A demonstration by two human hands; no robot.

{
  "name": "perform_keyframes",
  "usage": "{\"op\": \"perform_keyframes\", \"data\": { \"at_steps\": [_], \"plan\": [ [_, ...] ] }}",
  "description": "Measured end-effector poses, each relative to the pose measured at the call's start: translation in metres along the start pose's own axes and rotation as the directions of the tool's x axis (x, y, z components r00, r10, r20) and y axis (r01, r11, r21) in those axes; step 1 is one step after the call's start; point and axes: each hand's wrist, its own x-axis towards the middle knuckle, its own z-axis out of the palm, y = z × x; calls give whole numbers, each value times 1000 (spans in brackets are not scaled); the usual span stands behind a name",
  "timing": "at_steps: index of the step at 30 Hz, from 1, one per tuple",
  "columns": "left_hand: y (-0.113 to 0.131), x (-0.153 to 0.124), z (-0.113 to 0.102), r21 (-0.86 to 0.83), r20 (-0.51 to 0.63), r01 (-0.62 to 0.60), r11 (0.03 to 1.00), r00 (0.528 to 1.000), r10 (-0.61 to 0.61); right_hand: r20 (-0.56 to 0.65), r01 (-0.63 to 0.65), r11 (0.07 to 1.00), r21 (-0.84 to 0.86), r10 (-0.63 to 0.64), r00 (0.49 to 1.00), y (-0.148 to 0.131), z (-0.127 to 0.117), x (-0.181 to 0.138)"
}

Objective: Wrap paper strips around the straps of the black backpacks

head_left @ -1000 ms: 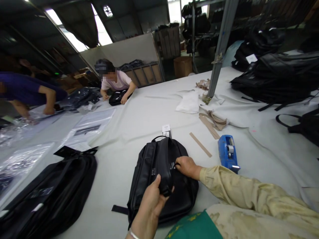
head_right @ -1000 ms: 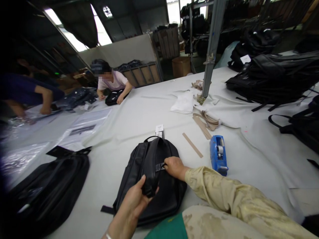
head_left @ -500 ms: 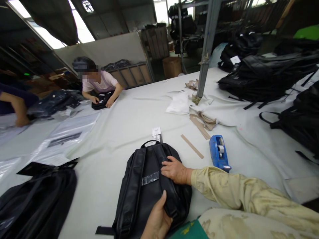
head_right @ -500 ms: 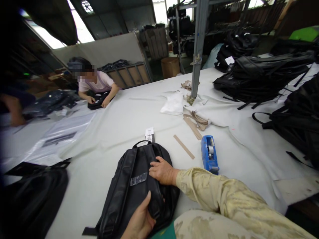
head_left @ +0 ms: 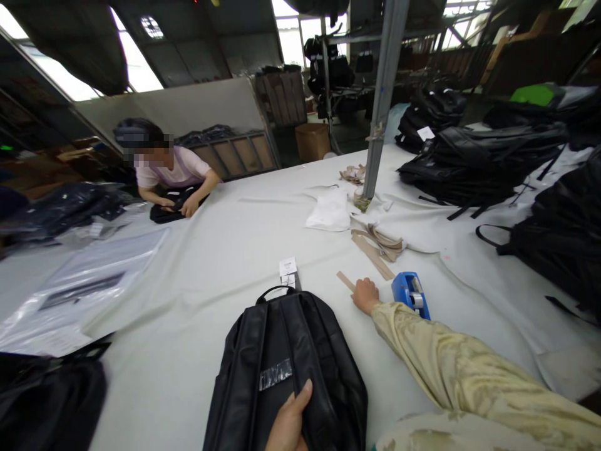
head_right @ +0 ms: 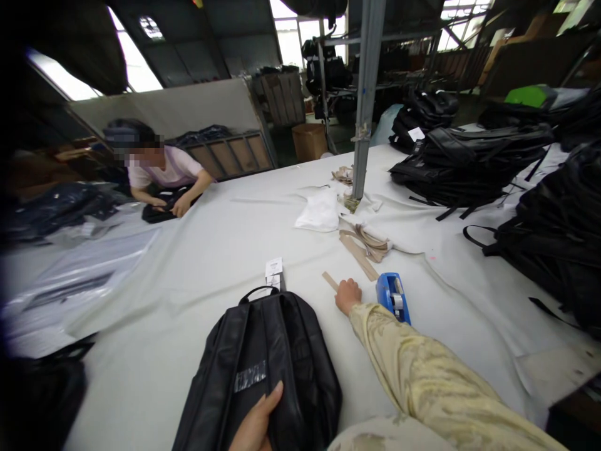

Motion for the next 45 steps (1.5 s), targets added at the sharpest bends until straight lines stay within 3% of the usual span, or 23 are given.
{"op": "perform_keyframes", "data": {
  "at_steps": [5, 8, 9, 10, 12, 13, 14, 17, 21, 24, 26, 28, 31, 35, 38, 39, 43, 45],
  "plan": [
    [7, 1, 2, 4, 0, 6, 1000, 1000, -6, 174, 67, 989, 134, -90, 981, -9, -2, -3],
    [6, 0, 3, 2, 29, 18, 1000, 999, -18, 315, 142, 949, 280, -231, 921, -4, -20, -19],
    [6, -1, 3, 2, 38, 23, 1000, 999, -23, 401, 173, 925, 339, -309, 862, 0, -30, -25],
    [6, -3, 4, 3, 46, 31, 1000, 998, -31, 499, 206, 897, 390, -395, 771, 6, -41, -32],
    [5, -6, 6, 11, 53, 55, 998, 997, -56, 681, 288, 859, 423, -511, 524, 16, -62, -47],
    [5, -8, 7, 17, 52, 68, 998, 996, -69, 740, 343, 850, 401, -521, 426, 18, -70, -55],
    [5, -9, 8, 23, 47, 76, 997, 996, -77, 773, 403, 843, 356, -508, 381, 18, -76, -63],
    [4, -14, 10, 53, 17, 56, 997, 998, -56, 760, 530, 808, 256, -507, 406, 2, -72, -88],
    [1, -17, 13, 61, -1, 33, 998, 999, -33, 646, 582, 766, 274, -595, 478, -37, -32, -111],
    [-2, -18, 14, 23, -25, 25, 999, 999, -25, 601, 433, 800, 415, -599, 530, -54, 1, -116],
    [-5, -18, 15, -2, -42, 11, 1000, 999, -11, 604, 295, 794, 532, -600, 525, -55, 20, -115],
    [-10, -17, 14, -26, -39, 15, 1000, 999, -16, 624, 182, 776, 604, -602, 498, -51, 34, -113],
    [-19, -12, 11, -52, -10, 12, 999, 1000, -13, 702, 42, 783, 621, -579, 415, -44, 45, -110],
    [-25, -5, 4, -1, -6, -116, 993, 993, 116, 778, 28, 826, 563, -541, 318, -34, 30, -101],
    [-24, -3, -1, 55, -35, -201, 978, 979, 203, 867, 127, 891, 435, -453, 207, -30, 3, -89],
    [-23, -2, -2, 64, -34, -213, 975, 976, 215, 889, 179, 905, 385, -416, 194, -30, -6, -86],
    [-23, 2, -6, 29, 40, -224, 974, 974, 223, 870, 314, 896, 315, -405, 281, -42, -22, -82],
    [-24, 5, -8, 24, 47, -242, 970, 970, 240, 860, 320, 891, 323, -417, 293, -51, -24, -86]
  ]
}}
